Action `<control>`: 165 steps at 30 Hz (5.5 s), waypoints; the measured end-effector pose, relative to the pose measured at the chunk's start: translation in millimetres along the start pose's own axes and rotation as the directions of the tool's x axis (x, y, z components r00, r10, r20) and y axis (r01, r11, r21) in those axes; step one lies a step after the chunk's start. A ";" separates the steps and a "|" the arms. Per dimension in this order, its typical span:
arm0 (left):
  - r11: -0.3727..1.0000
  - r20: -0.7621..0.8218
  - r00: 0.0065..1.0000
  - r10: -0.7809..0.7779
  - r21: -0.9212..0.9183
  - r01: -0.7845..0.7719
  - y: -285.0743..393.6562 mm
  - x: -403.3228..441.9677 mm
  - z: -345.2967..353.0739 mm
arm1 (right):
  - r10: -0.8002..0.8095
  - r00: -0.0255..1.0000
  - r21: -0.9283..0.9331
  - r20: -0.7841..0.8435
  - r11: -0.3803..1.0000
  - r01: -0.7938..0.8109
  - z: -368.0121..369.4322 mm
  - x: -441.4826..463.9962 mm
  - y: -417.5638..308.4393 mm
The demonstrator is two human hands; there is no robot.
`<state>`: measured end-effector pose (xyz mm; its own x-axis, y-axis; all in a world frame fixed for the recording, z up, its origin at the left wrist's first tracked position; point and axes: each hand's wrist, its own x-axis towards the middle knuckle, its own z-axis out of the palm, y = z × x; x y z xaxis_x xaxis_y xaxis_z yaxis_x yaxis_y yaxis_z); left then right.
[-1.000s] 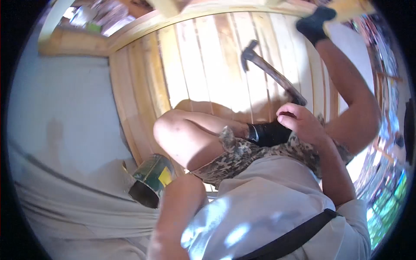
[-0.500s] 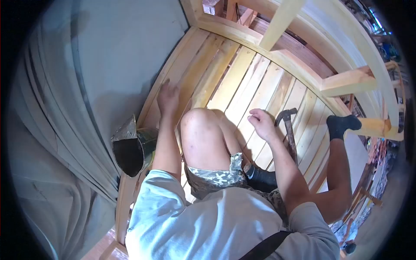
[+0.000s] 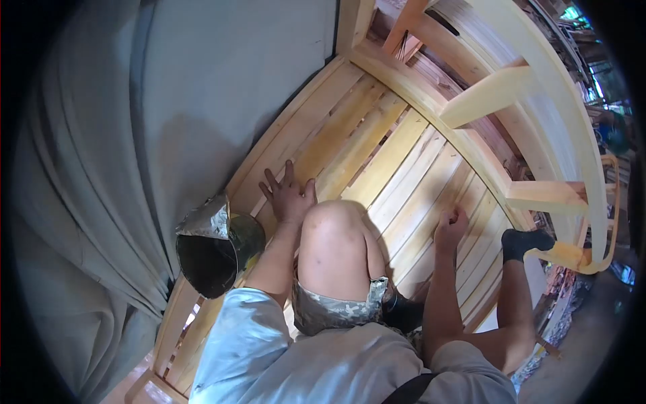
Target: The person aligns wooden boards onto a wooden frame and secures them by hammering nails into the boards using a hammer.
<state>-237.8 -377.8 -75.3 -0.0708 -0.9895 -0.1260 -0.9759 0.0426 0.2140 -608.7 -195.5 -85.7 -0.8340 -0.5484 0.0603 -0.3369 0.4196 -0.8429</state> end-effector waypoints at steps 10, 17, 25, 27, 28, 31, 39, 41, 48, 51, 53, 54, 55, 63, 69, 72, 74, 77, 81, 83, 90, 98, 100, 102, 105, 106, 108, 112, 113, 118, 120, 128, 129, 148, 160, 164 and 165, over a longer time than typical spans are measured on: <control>0.991 -0.221 0.970 0.105 -0.062 -0.121 -11.0 0.7 49.8 | 0.195 0.953 -0.644 -0.233 0.703 -0.301 -24.7 -39.6 22.9; 0.984 -0.279 0.955 0.099 -0.115 -0.135 -9.5 2.7 40.6 | 0.195 0.971 -0.645 -0.141 0.726 -0.239 -42.6 -31.7 30.4; 0.977 -0.271 0.962 0.038 -0.193 -0.093 -0.9 2.7 38.1 | 0.066 0.996 -0.602 -0.066 0.793 -0.092 -57.3 -47.6 39.1; 0.981 -0.258 0.966 0.029 -0.180 -0.078 -1.0 2.6 37.2 | 0.039 0.996 -0.594 -0.084 0.800 -0.082 -57.4 -50.9 32.8; 0.981 -0.257 0.966 0.027 -0.179 -0.075 -0.6 1.7 36.8 | 0.015 0.994 -0.584 -0.106 0.809 -0.075 -56.6 -52.7 29.4; 0.988 -0.279 0.960 -0.001 -0.148 -0.042 1.2 2.0 37.1 | 0.054 0.988 -0.640 -0.145 0.756 -0.135 -58.0 -53.9 40.8; 0.984 -0.250 0.968 0.007 -0.170 -0.051 -0.5 3.2 38.0 | 0.014 0.993 -0.597 -0.114 0.798 -0.080 -62.2 -52.8 49.6; 0.982 -0.238 0.971 0.008 -0.181 -0.052 0.6 3.1 35.7 | -0.001 0.993 -0.605 -0.115 0.793 -0.069 -61.0 -51.9 52.3; 0.975 -0.248 0.968 0.019 -0.209 -0.073 -1.7 2.2 41.3 | 0.085 0.986 -0.650 -0.146 0.743 -0.160 -58.4 -53.4 38.2; 0.979 -0.261 0.965 0.025 -0.187 -0.076 -1.5 1.7 40.1 | 0.168 0.978 -0.631 -0.120 0.748 -0.206 -57.1 -48.5 28.5; 0.977 -0.299 0.953 0.053 -0.182 -0.112 -1.4 0.9 41.2 | 0.202 0.975 -0.618 -0.094 0.756 -0.217 -63.4 -49.0 29.8; 0.975 -0.336 0.939 0.074 -0.176 -0.140 -0.9 1.8 43.4 | 0.115 0.991 -0.582 -0.064 0.802 -0.131 -63.9 -49.2 35.2; 0.973 -0.346 0.935 0.079 -0.177 -0.148 0.6 6.7 45.7 | 0.023 0.999 -0.540 -0.039 0.841 -0.040 -63.8 -47.1 40.2; 0.793 0.036 0.806 0.591 -0.210 -0.572 69.1 80.5 -11.7 | 0.038 0.903 -0.053 0.428 0.998 -0.017 -19.9 7.2 -104.7; 0.776 0.111 0.768 0.631 -0.116 -0.621 84.5 96.9 2.1 | 0.309 0.603 0.189 0.736 0.761 -0.621 35.1 37.1 -162.3; 0.766 0.111 0.759 0.642 -0.132 -0.629 85.3 100.3 5.4 | 0.331 0.599 0.329 0.729 0.598 -0.731 75.3 38.7 -157.8; 0.766 0.140 0.753 0.642 -0.132 -0.629 86.8 101.2 2.3 | 0.325 0.611 0.353 0.722 0.586 -0.729 103.5 39.6 -143.5; 0.770 0.182 0.748 0.638 -0.143 -0.621 90.4 101.1 -3.6 | 0.449 0.705 0.477 0.549 0.524 -0.705 147.1 43.6 -143.8; 0.769 0.178 0.748 0.639 -0.151 -0.621 89.0 100.5 -0.8 | 0.455 0.659 0.524 0.599 0.400 -0.752 168.0 50.2 -153.4; 0.767 0.157 0.751 0.641 -0.168 -0.619 88.5 100.8 2.9 | 0.448 0.676 0.517 0.585 0.436 -0.737 162.5 53.4 -158.0; 0.761 0.099 0.760 0.642 -0.202 -0.617 85.9 100.7 6.0 | 0.428 0.686 0.525 0.588 0.443 -0.727 163.5 52.9 -153.0; 0.757 0.094 0.758 0.646 -0.210 -0.619 84.9 102.2 9.3 | 0.483 0.677 0.405 0.555 0.555 -0.727 146.1 50.6 -147.6; 0.755 0.063 0.763 0.643 -0.220 -0.618 83.7 104.0 10.7 | 0.476 0.663 0.395 0.578 0.548 -0.738 140.9 52.1 -137.8; 0.793 0.080 0.803 0.590 -0.244 -0.558 84.4 103.2 6.3 | 0.474 0.646 0.384 0.598 0.538 -0.750 136.7 53.2 -129.4; 0.781 0.067 0.795 0.604 -0.249 -0.573 84.3 101.9 4.2 | 0.519 0.660 0.378 0.543 0.551 -0.744 128.0 52.2 -127.6; 0.779 0.068 0.792 0.607 -0.250 -0.575 84.6 101.9 4.3 | 0.530 0.656 0.348 0.537 0.569 -0.745 123.1 52.7 -129.1; 0.759 0.044 0.777 0.628 -0.256 -0.599 83.5 101.1 6.3 | 0.544 0.652 0.319 0.529 0.584 -0.746 118.8 52.0 -130.0; 0.751 0.062 0.765 0.641 -0.258 -0.608 84.9 101.9 0.4 | 0.491 0.693 0.373 0.528 0.599 -0.709 111.2 51.1 -128.7; 0.768 0.093 0.775 0.625 -0.251 -0.589 86.2 100.3 -5.5 | 0.459 0.708 0.385 0.537 0.614 -0.690 108.6 50.1 -124.6; 0.890 -0.357 0.865 0.353 -0.157 -0.428 84.0 111.6 52.4 | 0.451 0.685 0.340 0.573 0.630 -0.698 101.1 49.1 -121.2; 0.917 -0.224 0.939 0.262 -0.246 -0.315 81.9 111.8 43.5 | 0.446 0.700 0.327 0.558 0.657 -0.679 97.7 43.8 -124.9; 0.938 -0.234 0.939 0.252 -0.181 -0.297 84.2 104.1 34.8 | 0.350 0.682 0.362 0.642 0.646 -0.672 91.6 18.5 -88.0; 0.936 -0.228 0.938 0.261 -0.176 -0.303 84.9 103.7 32.7 | 0.350 0.681 0.360 0.643 0.647 -0.673 90.7 16.7 -88.2; 0.939 -0.240 0.935 0.261 -0.162 -0.304 88.3 103.0 32.0 | 0.330 0.735 0.298 0.593 0.758 -0.580 93.0 11.2 -85.1; 0.742 -0.178 0.797 0.577 -0.295 -0.603 82.7 96.9 22.1 | 0.241 0.722 0.347 0.648 0.751 -0.562 76.2 -4.8 -71.0; 0.746 0.008 0.756 0.655 -0.168 -0.645 82.6 97.0 10.4 | 0.189 0.675 0.334 0.713 0.755 -0.564 55.0 -20.1 -52.4; 0.748 0.031 0.756 0.654 -0.177 -0.639 83.6 97.0 6.1 | 0.190 0.682 0.341 0.706 0.753 -0.563 48.7 -24.3 -50.5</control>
<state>-327.5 -469.4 -75.5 -0.6978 -0.7161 0.0146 -0.6482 0.6400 0.4126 -550.1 -238.6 -70.6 -0.3241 -0.8051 -0.4968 0.3652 0.3779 -0.8508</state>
